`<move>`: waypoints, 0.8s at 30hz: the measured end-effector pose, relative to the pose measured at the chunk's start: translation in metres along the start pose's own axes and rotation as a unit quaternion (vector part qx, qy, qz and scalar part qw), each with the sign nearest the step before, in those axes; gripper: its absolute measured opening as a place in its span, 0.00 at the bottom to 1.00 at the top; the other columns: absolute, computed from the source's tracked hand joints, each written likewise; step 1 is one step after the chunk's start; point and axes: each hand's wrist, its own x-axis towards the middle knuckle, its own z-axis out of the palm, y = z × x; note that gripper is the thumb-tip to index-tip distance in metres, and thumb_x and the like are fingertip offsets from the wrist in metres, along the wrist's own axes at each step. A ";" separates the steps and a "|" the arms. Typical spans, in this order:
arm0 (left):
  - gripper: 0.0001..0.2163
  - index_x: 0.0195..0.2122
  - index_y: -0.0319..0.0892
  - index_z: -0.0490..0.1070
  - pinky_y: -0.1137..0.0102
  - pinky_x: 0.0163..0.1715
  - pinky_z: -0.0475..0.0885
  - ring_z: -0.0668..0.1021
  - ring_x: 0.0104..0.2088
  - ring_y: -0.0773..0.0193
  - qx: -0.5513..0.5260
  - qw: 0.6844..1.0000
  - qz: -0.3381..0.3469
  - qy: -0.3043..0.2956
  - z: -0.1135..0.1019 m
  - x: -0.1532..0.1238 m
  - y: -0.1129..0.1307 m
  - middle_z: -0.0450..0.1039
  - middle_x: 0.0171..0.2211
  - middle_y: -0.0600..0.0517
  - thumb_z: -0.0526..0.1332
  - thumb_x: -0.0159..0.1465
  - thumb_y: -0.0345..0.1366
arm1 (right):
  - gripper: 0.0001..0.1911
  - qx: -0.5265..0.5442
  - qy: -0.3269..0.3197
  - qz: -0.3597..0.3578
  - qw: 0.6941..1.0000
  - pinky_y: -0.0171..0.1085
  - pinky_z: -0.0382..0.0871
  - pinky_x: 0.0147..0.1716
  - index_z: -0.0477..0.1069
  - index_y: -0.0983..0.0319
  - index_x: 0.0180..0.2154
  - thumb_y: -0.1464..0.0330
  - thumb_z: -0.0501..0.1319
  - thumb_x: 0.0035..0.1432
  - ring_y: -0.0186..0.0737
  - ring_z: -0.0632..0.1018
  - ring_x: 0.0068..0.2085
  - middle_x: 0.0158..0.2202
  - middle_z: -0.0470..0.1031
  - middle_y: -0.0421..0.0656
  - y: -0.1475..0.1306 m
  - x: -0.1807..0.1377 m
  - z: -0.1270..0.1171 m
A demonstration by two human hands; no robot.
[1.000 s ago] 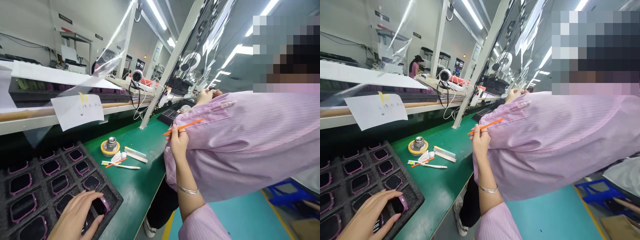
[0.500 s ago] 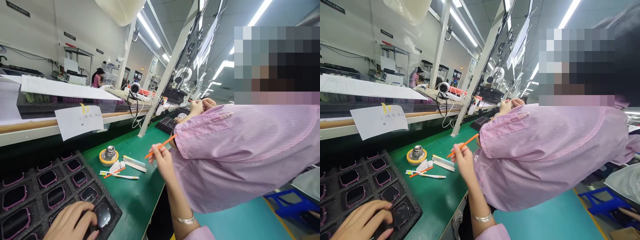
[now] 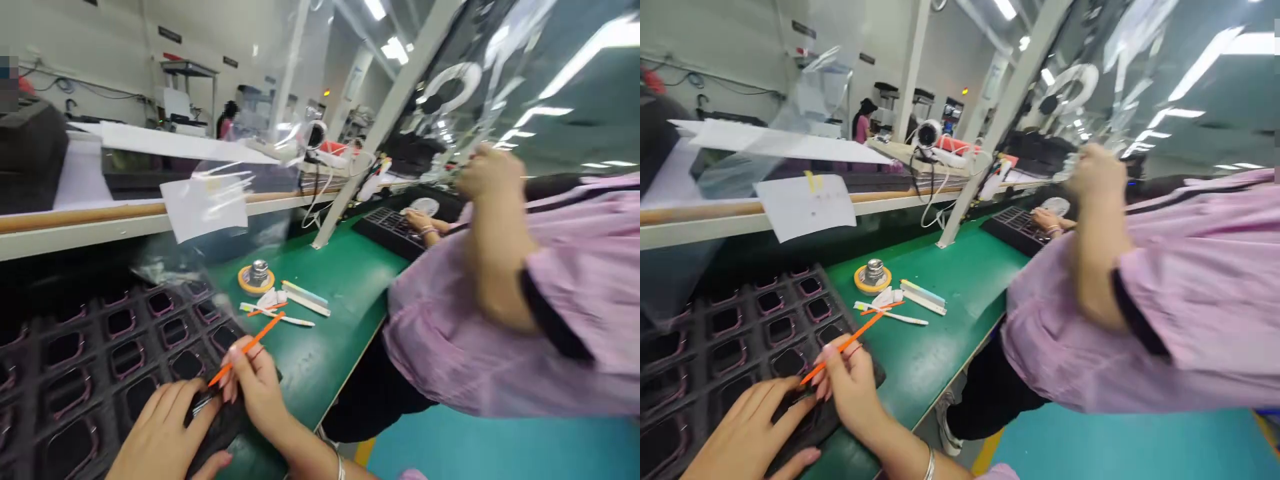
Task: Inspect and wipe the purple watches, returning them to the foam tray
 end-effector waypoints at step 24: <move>0.13 0.47 0.38 0.66 0.54 0.48 0.73 0.77 0.44 0.52 -0.169 0.972 -0.139 -0.083 -0.022 -0.005 0.013 0.76 0.42 0.43 0.64 0.66 0.39 | 0.16 -0.183 -0.019 -0.091 0.979 0.32 0.66 0.19 0.64 0.58 0.32 0.55 0.57 0.69 0.32 0.71 0.18 0.22 0.71 0.37 0.014 -0.027 -0.009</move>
